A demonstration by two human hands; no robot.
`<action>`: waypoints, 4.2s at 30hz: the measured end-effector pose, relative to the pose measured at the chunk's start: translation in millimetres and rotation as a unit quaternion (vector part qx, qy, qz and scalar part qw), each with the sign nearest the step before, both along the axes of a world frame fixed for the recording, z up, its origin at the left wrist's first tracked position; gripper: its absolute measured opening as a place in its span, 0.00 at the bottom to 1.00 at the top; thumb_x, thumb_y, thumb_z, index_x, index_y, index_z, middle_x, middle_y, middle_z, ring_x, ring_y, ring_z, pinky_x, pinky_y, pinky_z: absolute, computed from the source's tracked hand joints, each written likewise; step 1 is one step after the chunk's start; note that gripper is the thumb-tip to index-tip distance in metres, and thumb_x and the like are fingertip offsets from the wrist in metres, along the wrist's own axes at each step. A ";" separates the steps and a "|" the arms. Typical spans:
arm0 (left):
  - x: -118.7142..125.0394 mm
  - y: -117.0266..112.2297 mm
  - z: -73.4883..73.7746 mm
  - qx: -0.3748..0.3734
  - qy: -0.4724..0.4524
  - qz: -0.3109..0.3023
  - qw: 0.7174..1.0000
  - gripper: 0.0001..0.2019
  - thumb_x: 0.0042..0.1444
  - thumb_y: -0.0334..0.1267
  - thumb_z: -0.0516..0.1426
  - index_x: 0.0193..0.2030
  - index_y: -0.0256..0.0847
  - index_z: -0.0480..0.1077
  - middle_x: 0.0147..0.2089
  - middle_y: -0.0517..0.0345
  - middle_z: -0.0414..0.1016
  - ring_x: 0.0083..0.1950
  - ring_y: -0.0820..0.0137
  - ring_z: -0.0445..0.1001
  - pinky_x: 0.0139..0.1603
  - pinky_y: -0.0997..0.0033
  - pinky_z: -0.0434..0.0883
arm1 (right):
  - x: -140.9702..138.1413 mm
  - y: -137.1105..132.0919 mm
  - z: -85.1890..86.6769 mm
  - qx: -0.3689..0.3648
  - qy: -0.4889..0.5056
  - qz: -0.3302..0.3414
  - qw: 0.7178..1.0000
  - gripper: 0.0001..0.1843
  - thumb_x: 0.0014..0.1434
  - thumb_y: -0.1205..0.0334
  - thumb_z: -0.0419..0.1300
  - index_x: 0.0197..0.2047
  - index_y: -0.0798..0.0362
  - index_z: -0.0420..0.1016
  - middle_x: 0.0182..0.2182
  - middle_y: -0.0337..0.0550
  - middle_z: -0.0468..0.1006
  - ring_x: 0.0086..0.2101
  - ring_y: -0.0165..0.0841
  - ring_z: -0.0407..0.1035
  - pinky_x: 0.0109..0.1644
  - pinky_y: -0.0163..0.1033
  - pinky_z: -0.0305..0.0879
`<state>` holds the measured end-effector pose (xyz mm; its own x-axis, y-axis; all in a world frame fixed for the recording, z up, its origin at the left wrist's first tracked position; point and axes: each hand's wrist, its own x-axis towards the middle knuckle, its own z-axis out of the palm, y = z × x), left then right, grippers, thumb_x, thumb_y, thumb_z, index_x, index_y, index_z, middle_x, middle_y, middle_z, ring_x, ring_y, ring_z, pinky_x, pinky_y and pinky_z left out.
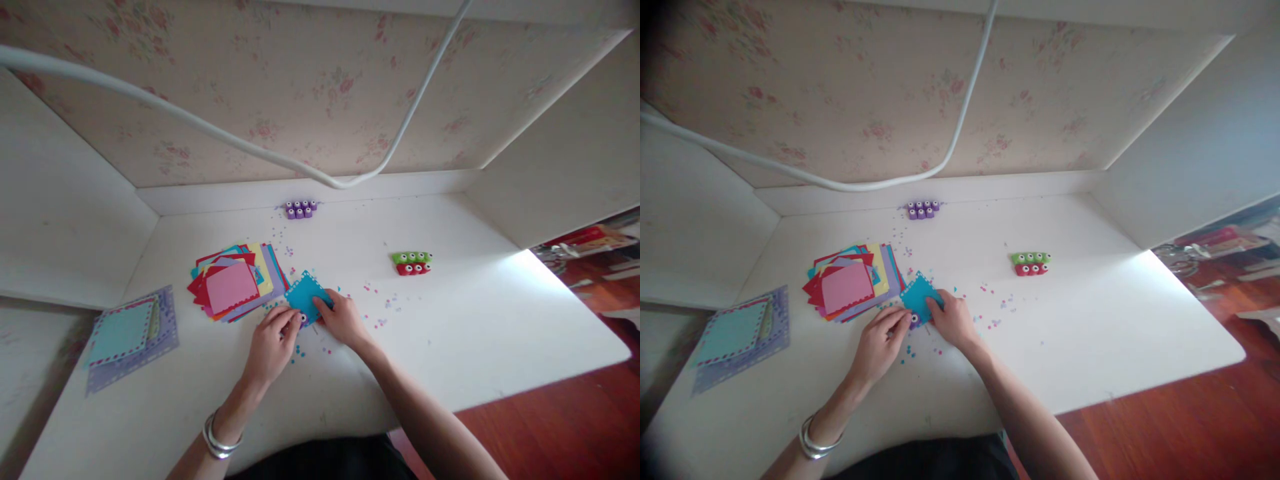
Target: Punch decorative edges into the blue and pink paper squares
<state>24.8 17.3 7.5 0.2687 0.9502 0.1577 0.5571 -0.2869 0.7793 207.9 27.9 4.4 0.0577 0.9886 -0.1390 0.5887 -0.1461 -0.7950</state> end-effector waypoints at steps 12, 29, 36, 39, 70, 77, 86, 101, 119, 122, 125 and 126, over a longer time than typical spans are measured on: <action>9.5 19.5 1.5 -0.056 0.082 -0.020 0.995 0.08 0.58 0.33 0.55 0.27 0.41 0.64 0.32 0.57 0.68 0.35 0.68 0.70 0.38 0.68 0.67 | -2.0 -3.5 -0.6 0.000 0.017 -0.005 1.000 0.12 0.64 0.55 0.53 0.37 0.51 0.73 0.20 0.36 0.75 0.23 0.30 0.69 0.29 0.33 0.58; -2.8 10.8 7.0 -0.060 0.060 -0.045 0.995 0.12 0.65 0.43 0.49 0.42 0.42 0.71 0.42 0.55 0.72 0.41 0.68 0.75 0.44 0.67 0.73 | -1.0 -2.2 -0.1 0.020 0.006 -0.004 1.000 0.12 0.64 0.56 0.53 0.31 0.51 0.70 0.18 0.35 0.73 0.21 0.28 0.65 0.26 0.32 0.55; -1.4 -4.8 5.2 -0.010 0.121 -0.041 0.992 0.11 0.59 0.38 0.57 0.48 0.45 0.70 0.47 0.54 0.74 0.44 0.63 0.76 0.45 0.63 0.74 | 1.4 -0.5 -1.2 -0.007 0.030 -0.021 0.999 0.12 0.63 0.56 0.53 0.31 0.52 0.70 0.17 0.34 0.73 0.20 0.28 0.66 0.26 0.32 0.57; -11.5 -6.9 3.7 -0.006 0.093 -0.024 0.995 0.10 0.61 0.38 0.56 0.48 0.45 0.71 0.47 0.53 0.75 0.46 0.63 0.76 0.46 0.64 0.75 | 4.5 -1.5 -2.4 -0.018 0.039 -0.025 0.999 0.11 0.64 0.56 0.53 0.34 0.52 0.71 0.16 0.34 0.72 0.20 0.28 0.67 0.27 0.32 0.58; -8.1 -9.3 -10.3 0.165 0.118 -0.094 0.975 0.14 0.64 0.39 0.53 0.54 0.45 0.70 0.57 0.51 0.72 0.58 0.59 0.70 0.58 0.54 0.71 | 107.6 -19.0 33.7 0.061 0.183 -0.136 0.972 0.18 0.56 0.51 0.62 0.46 0.53 0.74 0.41 0.49 0.82 0.42 0.39 0.76 0.48 0.46 0.72; -1.4 -9.8 -24.7 0.200 0.211 -0.136 0.947 0.16 0.64 0.36 0.51 0.57 0.44 0.70 0.61 0.52 0.69 0.61 0.59 0.68 0.64 0.49 0.64 | 200.8 25.9 50.3 0.055 -0.054 -0.287 0.955 0.21 0.52 0.47 0.62 0.44 0.52 0.77 0.38 0.49 0.83 0.38 0.39 0.77 0.41 0.40 0.71; -5.0 -13.4 -25.0 0.205 0.207 -0.126 0.948 0.17 0.64 0.34 0.51 0.57 0.46 0.70 0.60 0.54 0.71 0.59 0.61 0.69 0.62 0.51 0.67 | 206.6 79.5 34.3 -0.001 -0.281 -0.199 0.939 0.19 0.58 0.47 0.56 0.44 0.50 0.78 0.39 0.47 0.82 0.40 0.40 0.76 0.40 0.40 0.68; -3.0 -16.4 -23.1 0.201 0.228 -0.131 0.944 0.19 0.64 0.33 0.50 0.60 0.46 0.67 0.61 0.52 0.70 0.61 0.60 0.68 0.63 0.50 0.65 | 188.4 91.4 41.5 0.024 -0.340 -0.141 0.929 0.20 0.60 0.48 0.54 0.47 0.52 0.76 0.42 0.52 0.80 0.44 0.44 0.72 0.46 0.45 0.65; -10.1 -14.1 -26.2 0.188 0.128 -0.052 0.972 0.14 0.64 0.31 0.50 0.53 0.42 0.70 0.54 0.51 0.74 0.55 0.65 0.73 0.56 0.61 0.73 | 16.2 233.2 33.2 0.070 -0.270 0.118 0.953 0.18 0.64 0.64 0.54 0.56 0.53 0.71 0.57 0.51 0.71 0.55 0.41 0.66 0.59 0.43 0.59; -10.0 -10.4 -25.9 0.182 0.100 -0.049 0.977 0.13 0.64 0.31 0.50 0.51 0.43 0.71 0.51 0.51 0.75 0.53 0.65 0.74 0.54 0.60 0.74 | 15.8 230.0 32.7 0.068 -0.256 0.105 0.959 0.14 0.63 0.64 0.54 0.51 0.52 0.74 0.53 0.51 0.75 0.53 0.43 0.68 0.57 0.46 0.60; -11.4 -8.1 -24.1 0.156 0.051 -0.042 0.986 0.11 0.64 0.32 0.51 0.49 0.43 0.72 0.49 0.52 0.76 0.52 0.65 0.74 0.54 0.60 0.73 | 15.5 216.5 33.4 0.077 -0.220 0.101 0.967 0.15 0.62 0.68 0.54 0.52 0.51 0.72 0.51 0.49 0.76 0.53 0.41 0.69 0.57 0.44 0.61; -12.5 -7.7 -23.2 0.140 0.028 -0.029 0.989 0.11 0.64 0.33 0.51 0.48 0.43 0.72 0.49 0.52 0.75 0.52 0.66 0.74 0.55 0.61 0.73 | 14.6 208.5 34.1 0.079 -0.205 0.102 0.970 0.17 0.61 0.69 0.55 0.53 0.51 0.71 0.51 0.48 0.77 0.52 0.40 0.70 0.57 0.43 0.62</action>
